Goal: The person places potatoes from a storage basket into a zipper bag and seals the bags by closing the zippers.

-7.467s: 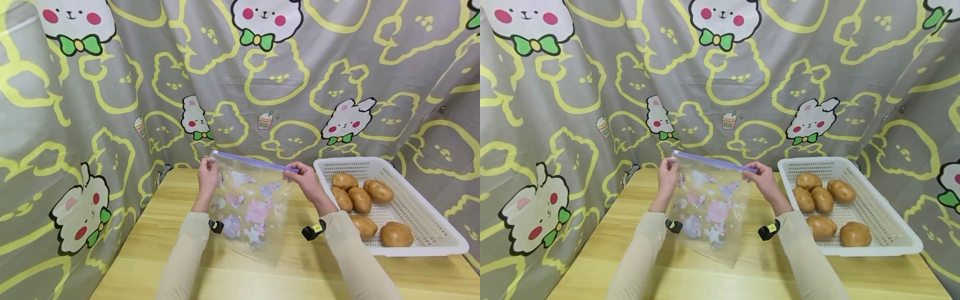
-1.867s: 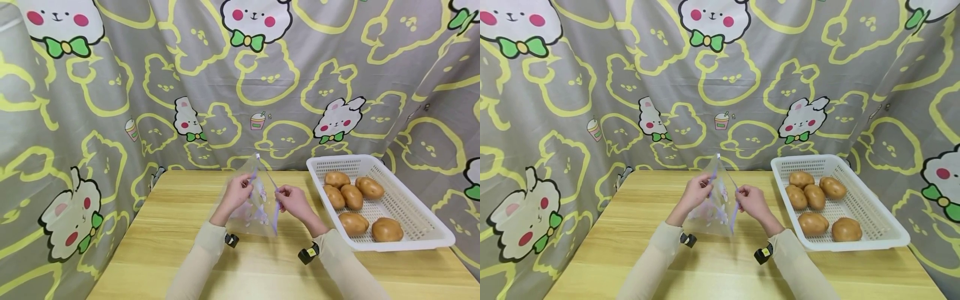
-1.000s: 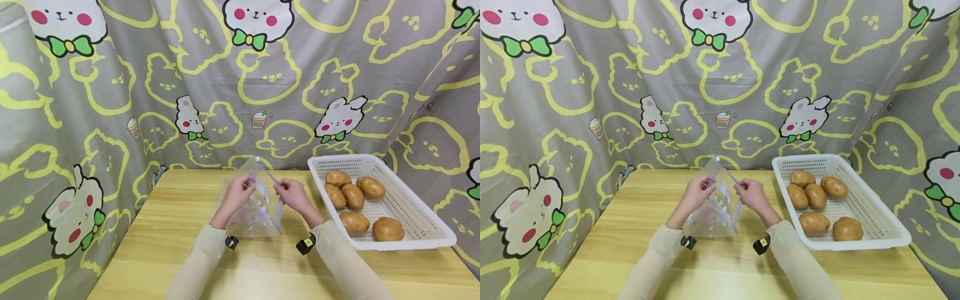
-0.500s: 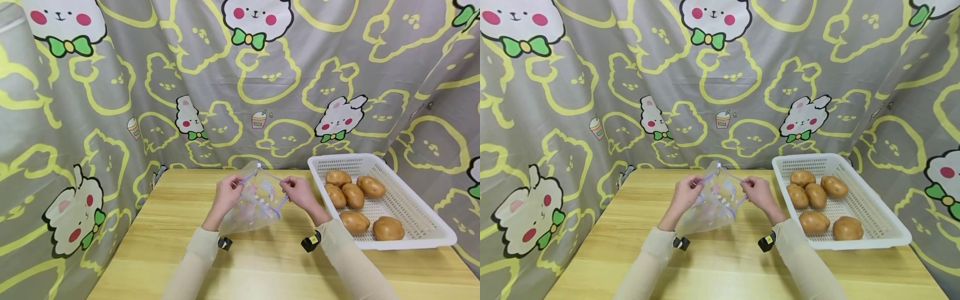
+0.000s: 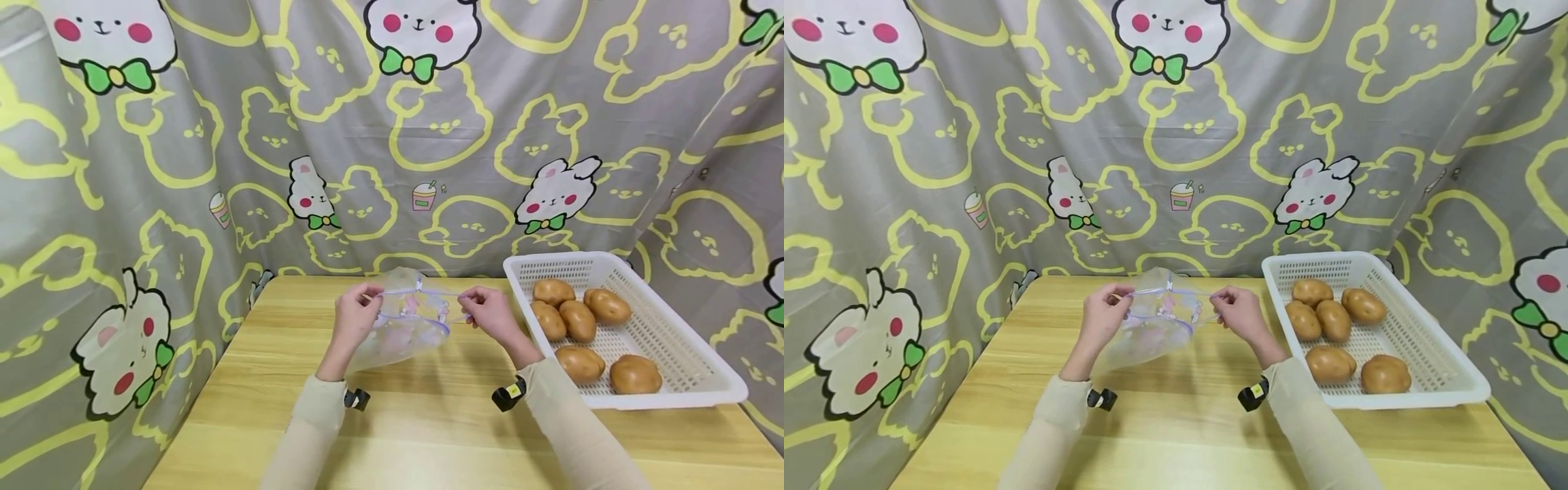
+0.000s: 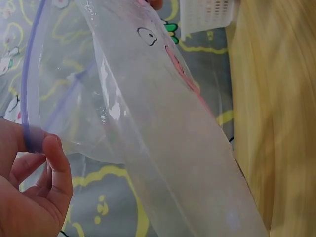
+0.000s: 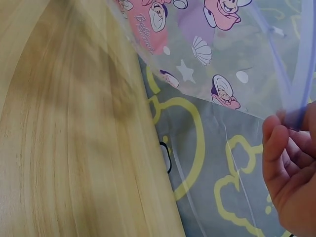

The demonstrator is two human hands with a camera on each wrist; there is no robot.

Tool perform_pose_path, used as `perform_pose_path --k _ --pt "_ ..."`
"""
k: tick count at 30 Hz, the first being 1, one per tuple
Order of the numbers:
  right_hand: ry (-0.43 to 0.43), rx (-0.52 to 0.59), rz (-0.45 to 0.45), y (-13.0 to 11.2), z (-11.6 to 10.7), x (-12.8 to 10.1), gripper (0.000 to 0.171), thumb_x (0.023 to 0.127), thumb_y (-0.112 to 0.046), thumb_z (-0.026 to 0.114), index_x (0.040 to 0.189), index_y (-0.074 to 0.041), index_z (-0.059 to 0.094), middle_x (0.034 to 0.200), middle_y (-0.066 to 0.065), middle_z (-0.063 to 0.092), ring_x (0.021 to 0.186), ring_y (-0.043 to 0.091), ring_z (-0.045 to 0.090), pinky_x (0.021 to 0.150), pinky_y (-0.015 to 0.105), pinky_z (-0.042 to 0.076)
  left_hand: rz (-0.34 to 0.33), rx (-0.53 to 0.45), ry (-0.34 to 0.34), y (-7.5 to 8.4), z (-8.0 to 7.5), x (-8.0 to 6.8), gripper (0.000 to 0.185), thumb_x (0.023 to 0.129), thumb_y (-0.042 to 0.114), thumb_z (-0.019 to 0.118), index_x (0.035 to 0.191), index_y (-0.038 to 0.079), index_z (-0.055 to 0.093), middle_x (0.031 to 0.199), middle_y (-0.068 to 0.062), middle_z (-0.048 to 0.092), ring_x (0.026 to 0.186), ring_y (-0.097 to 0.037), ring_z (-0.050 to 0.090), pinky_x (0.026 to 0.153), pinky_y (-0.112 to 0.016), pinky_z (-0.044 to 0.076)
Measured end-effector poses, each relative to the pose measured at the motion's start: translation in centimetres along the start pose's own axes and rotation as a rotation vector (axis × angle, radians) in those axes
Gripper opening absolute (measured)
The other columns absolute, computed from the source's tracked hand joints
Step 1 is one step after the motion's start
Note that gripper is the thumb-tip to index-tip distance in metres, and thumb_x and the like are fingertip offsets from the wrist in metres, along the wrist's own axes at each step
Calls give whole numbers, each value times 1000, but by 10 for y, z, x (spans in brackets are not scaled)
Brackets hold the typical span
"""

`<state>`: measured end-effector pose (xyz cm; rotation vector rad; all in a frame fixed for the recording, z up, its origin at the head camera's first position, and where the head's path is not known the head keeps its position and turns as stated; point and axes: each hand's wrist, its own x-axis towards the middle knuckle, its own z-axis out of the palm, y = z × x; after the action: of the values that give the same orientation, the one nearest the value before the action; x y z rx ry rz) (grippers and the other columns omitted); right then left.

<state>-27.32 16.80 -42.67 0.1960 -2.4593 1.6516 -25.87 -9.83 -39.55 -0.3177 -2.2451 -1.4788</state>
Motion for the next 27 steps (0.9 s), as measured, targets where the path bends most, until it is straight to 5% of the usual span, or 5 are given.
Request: perform_pose_path --k 12,19,27 --pt "-18 -45 -22 -5 -1 -3 13 90 -13 65 84 -1 66 64 6 61 60 42 60 43 36 52 -1 -75 26 -10 -13 -2 10 80 -5 66 84 0 73 78 -9 63 54 -14 59 46 -22 54" --pt "-36 -70 -43 -5 -2 -2 15 89 -14 66 84 0 66 59 4 59 48 18 56 40 29 49 11 -92 23 -14 -18 -1 8 79 -6 68 82 -1 74 77 -10 63 56 -13 61 49 -23 56" --pt "-66 -66 -43 -9 -6 -2 18 89 -14 66 83 3 65 58 4 58 47 16 55 40 26 48 -14 -63 5 -12 -25 0 7 79 -4 69 82 0 75 79 -9 64 55 -13 61 49 -24 56"
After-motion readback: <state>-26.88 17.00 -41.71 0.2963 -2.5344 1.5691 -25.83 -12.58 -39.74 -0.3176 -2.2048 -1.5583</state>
